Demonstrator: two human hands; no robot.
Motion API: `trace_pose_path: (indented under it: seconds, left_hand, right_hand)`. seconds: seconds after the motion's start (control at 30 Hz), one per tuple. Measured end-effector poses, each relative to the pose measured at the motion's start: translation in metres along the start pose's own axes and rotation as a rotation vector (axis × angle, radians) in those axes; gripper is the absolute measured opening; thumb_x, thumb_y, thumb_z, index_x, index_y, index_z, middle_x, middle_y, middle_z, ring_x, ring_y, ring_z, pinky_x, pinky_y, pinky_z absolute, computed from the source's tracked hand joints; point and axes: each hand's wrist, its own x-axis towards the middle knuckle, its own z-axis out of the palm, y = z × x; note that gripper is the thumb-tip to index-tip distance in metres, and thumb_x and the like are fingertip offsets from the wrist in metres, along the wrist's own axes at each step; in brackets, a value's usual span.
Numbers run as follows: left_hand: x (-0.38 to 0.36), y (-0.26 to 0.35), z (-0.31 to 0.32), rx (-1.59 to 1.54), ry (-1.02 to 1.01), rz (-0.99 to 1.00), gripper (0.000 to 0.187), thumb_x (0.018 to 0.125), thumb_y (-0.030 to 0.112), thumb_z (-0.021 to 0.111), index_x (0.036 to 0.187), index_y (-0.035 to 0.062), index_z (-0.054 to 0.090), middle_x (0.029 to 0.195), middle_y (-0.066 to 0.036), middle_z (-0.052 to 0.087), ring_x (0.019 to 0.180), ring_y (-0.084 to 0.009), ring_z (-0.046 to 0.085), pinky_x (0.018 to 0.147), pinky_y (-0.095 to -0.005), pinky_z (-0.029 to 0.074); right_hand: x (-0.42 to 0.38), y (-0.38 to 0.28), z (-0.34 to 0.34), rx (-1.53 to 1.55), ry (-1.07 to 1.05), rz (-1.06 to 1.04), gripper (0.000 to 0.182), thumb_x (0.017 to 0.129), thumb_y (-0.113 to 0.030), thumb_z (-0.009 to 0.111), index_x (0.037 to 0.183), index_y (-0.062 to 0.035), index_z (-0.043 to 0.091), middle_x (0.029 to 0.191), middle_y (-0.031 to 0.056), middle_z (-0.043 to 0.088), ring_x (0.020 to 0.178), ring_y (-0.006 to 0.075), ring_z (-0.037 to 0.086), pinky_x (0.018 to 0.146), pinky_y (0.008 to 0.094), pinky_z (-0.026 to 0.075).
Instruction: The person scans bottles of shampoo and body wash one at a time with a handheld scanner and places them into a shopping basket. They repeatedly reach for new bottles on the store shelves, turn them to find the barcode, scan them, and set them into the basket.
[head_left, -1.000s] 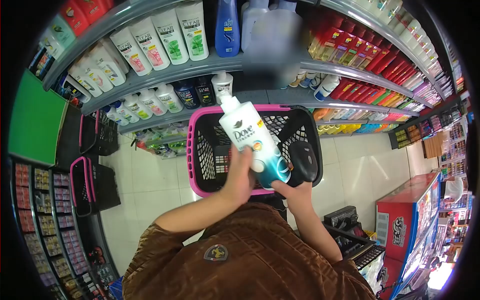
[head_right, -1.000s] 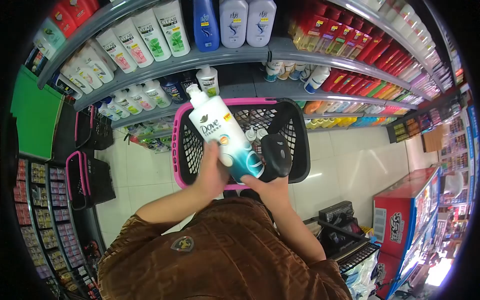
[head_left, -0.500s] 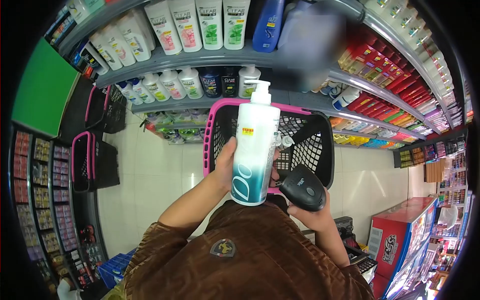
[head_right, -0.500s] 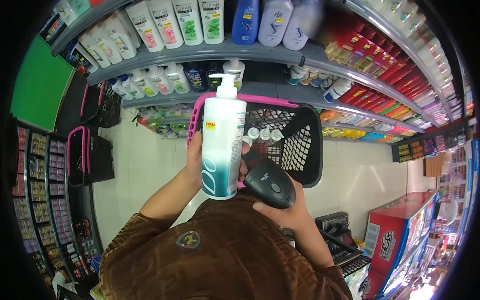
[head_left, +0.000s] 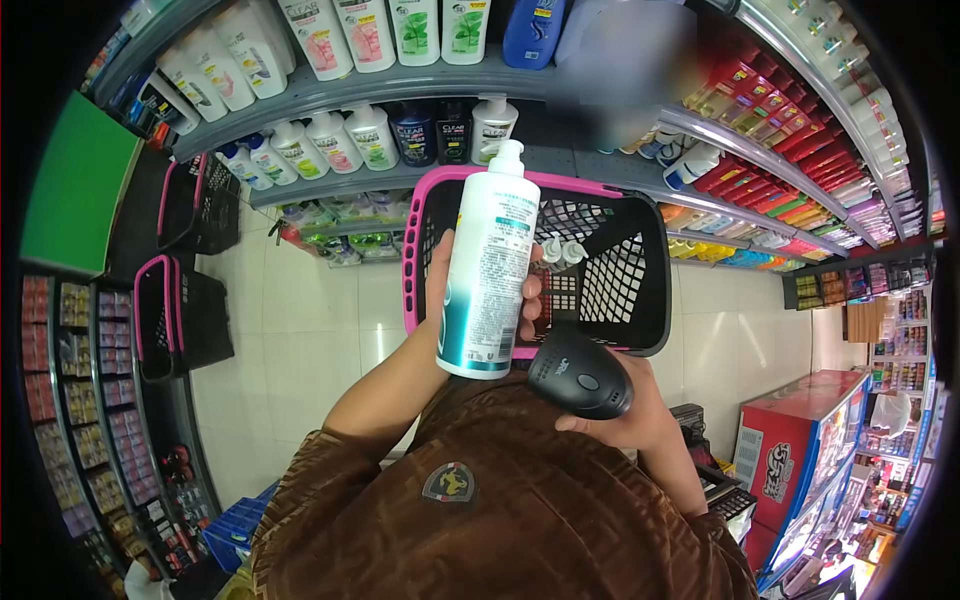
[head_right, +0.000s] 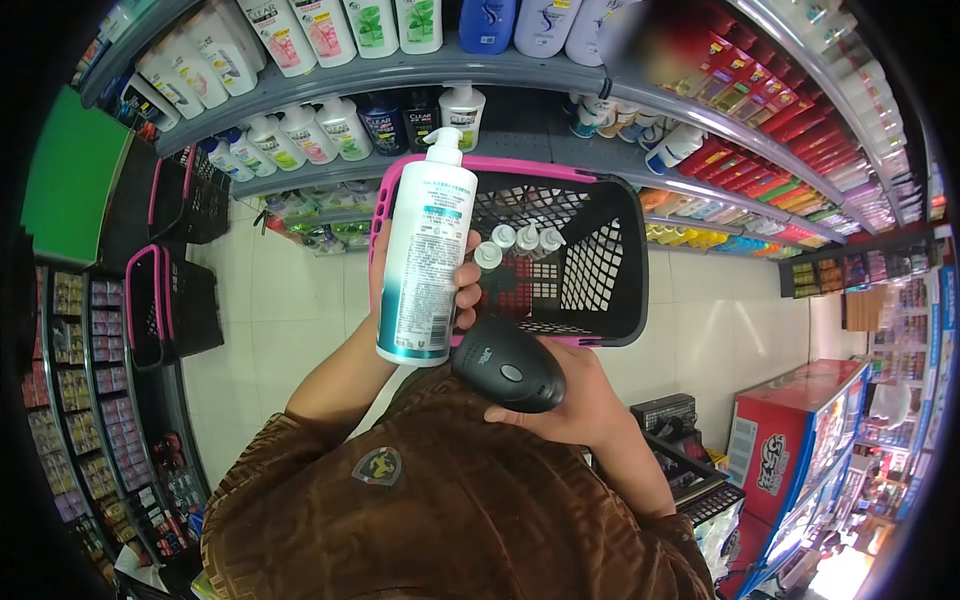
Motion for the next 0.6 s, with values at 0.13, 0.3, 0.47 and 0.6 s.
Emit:
trace_pose_path:
  seconds: [0.13, 0.3, 0.47, 0.6]
  left_hand:
    - [-0.001, 0.003, -0.005, -0.029, -0.050, -0.004, 0.099, 0.090, 0.079, 0.040, 0.142, -0.0045, 0.046, 0.107, -0.024, 0.062, 0.096, -0.0385, 0.066, 0.081, -0.0560, 0.057]
    - [-0.005, 0.001, -0.002, 0.069, -0.074, 0.047, 0.100, 0.088, 0.081, 0.041, 0.141, -0.0035, 0.048, 0.104, -0.021, 0.063, 0.095, -0.0352, 0.065, 0.082, -0.0530, 0.056]
    - [-0.007, -0.003, -0.004, 0.099, -0.091, 0.071, 0.101, 0.088, 0.083, 0.040, 0.141, -0.0022, 0.048, 0.104, -0.021, 0.064, 0.094, -0.0352, 0.065, 0.082, -0.0510, 0.052]
    - [0.000, -0.011, -0.005, 0.044, -0.038, 0.052, 0.099, 0.088, 0.082, 0.039, 0.140, -0.0023, 0.049, 0.102, -0.021, 0.064, 0.094, -0.0349, 0.065, 0.081, -0.0510, 0.053]
  right_hand:
    - [0.003, -0.010, 0.001, -0.002, -0.044, 0.008, 0.073, 0.066, -0.033, 0.097, 0.121, 0.0019, 0.064, 0.101, 0.0139, 0.072, 0.090, 0.0269, 0.071, 0.083, 0.0360, 0.055]
    - [0.016, -0.015, -0.002, -0.009, -0.125, -0.056, 0.074, 0.065, -0.032, 0.098, 0.122, 0.0016, 0.064, 0.105, 0.0140, 0.071, 0.096, 0.0281, 0.070, 0.088, 0.0379, 0.054]
    - [0.021, -0.005, -0.005, -0.015, -0.185, -0.027, 0.075, 0.064, -0.032, 0.098, 0.122, 0.0012, 0.065, 0.107, 0.0139, 0.071, 0.098, 0.0296, 0.070, 0.089, 0.0389, 0.054]
    - [0.014, 0.001, -0.009, 0.000, -0.131, -0.060, 0.074, 0.064, -0.033, 0.098, 0.121, 0.0009, 0.065, 0.102, 0.0131, 0.072, 0.093, 0.0299, 0.071, 0.085, 0.0376, 0.055]
